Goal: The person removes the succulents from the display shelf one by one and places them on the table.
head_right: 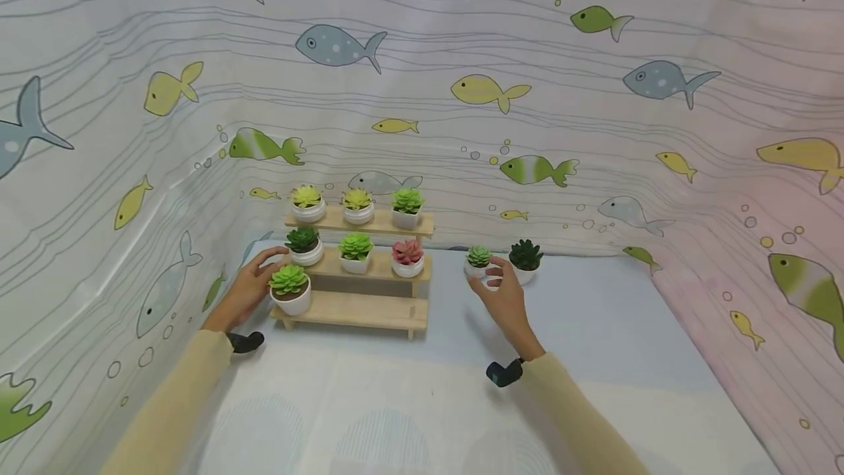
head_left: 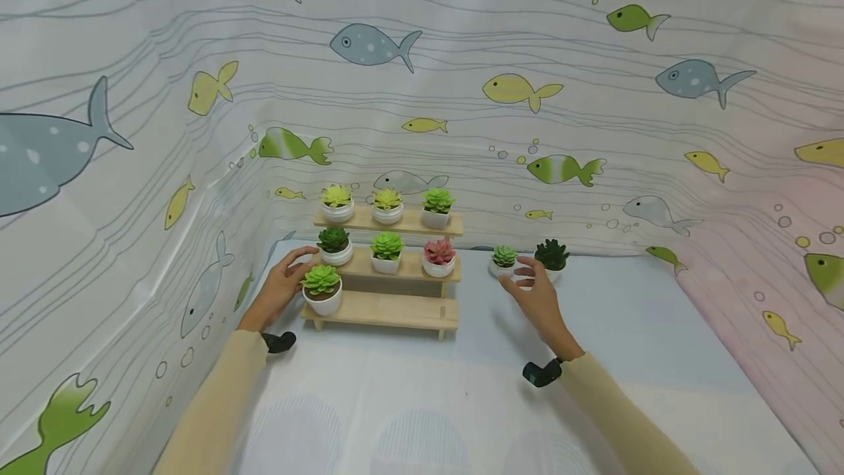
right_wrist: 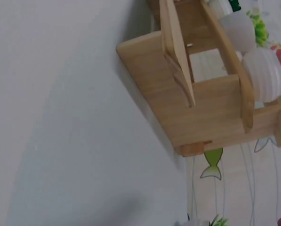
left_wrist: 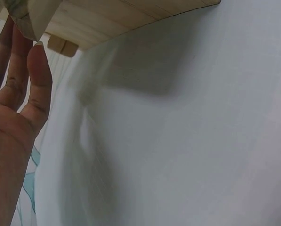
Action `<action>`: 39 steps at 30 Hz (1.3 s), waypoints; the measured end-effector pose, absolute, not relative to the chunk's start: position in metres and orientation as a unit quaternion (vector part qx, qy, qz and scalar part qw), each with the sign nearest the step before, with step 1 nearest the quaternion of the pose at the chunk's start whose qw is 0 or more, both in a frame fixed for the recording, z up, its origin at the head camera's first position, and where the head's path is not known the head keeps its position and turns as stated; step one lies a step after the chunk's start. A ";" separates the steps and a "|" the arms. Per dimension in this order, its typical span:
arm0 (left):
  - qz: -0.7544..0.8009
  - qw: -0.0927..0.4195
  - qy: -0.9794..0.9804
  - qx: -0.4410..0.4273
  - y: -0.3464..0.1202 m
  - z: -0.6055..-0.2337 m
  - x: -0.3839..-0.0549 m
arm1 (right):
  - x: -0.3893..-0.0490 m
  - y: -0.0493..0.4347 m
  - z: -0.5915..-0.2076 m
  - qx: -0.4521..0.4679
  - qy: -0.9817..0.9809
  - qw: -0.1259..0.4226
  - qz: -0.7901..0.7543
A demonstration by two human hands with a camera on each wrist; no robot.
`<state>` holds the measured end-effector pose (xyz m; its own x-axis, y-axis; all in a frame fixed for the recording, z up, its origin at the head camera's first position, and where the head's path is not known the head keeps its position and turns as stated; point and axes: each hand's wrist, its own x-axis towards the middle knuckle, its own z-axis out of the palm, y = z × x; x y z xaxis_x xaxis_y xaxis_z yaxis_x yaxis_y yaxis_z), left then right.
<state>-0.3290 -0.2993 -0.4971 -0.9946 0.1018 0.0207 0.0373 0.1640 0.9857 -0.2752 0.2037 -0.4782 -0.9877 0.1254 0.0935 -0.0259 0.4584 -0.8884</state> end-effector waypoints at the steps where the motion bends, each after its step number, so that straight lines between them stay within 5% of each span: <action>1: 0.644 0.024 0.763 0.049 -0.298 -0.495 -0.327 | -0.274 0.201 -0.479 -0.023 -0.849 0.074 0.523; 16: 0.643 0.013 0.765 0.038 -0.306 -0.516 -0.339 | -0.254 0.155 -0.487 0.038 -0.839 0.043 0.541; 39: 0.643 0.015 0.765 0.043 -0.295 -0.491 -0.324 | -0.241 0.098 -0.480 0.182 -0.807 -0.005 0.562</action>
